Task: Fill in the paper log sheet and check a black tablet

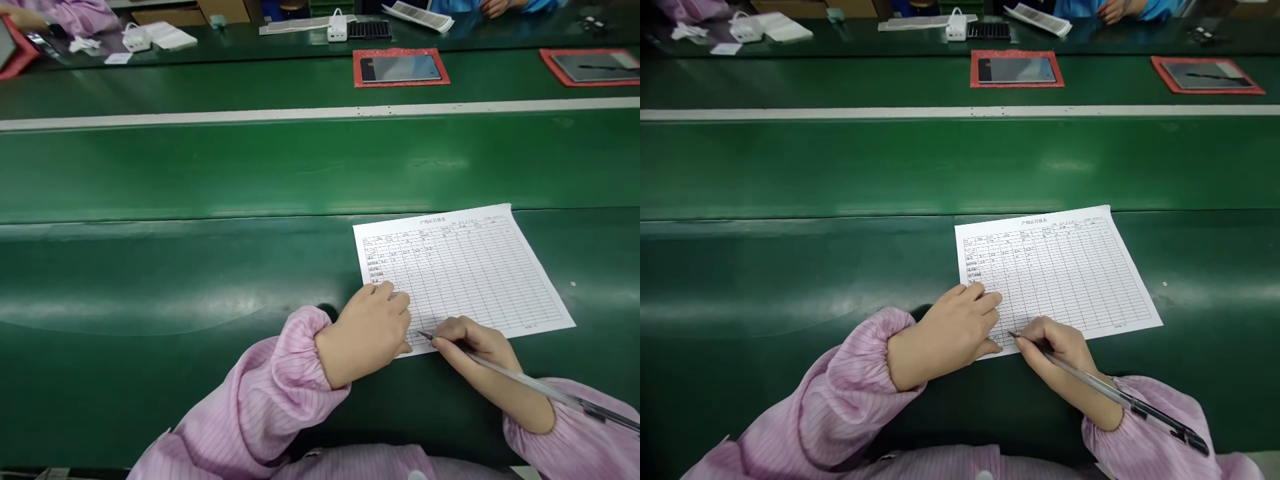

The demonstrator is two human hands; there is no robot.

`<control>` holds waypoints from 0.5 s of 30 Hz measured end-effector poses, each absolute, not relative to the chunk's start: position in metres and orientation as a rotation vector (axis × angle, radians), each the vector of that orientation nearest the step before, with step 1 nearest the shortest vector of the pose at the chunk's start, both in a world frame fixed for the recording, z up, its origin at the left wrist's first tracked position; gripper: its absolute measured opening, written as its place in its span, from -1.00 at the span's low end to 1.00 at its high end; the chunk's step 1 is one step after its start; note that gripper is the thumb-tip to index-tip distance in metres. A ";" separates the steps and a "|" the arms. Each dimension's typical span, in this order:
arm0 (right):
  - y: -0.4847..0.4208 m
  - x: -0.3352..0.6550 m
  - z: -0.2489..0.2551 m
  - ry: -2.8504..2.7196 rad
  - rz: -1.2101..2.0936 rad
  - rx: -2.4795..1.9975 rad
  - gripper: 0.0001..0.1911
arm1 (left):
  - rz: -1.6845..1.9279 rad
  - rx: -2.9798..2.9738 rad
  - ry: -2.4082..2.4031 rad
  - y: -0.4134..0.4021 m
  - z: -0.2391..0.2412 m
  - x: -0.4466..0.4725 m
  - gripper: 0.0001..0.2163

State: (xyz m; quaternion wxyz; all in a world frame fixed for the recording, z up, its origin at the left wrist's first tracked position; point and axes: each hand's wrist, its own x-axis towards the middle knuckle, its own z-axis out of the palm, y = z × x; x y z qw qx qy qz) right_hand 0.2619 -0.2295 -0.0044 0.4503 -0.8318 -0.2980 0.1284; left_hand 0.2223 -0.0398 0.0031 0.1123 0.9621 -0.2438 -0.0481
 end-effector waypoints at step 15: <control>-0.224 0.260 -0.006 -1.078 0.053 -2.135 -0.69 | 0.015 2.807 -0.651 -0.047 -0.002 0.221 -0.89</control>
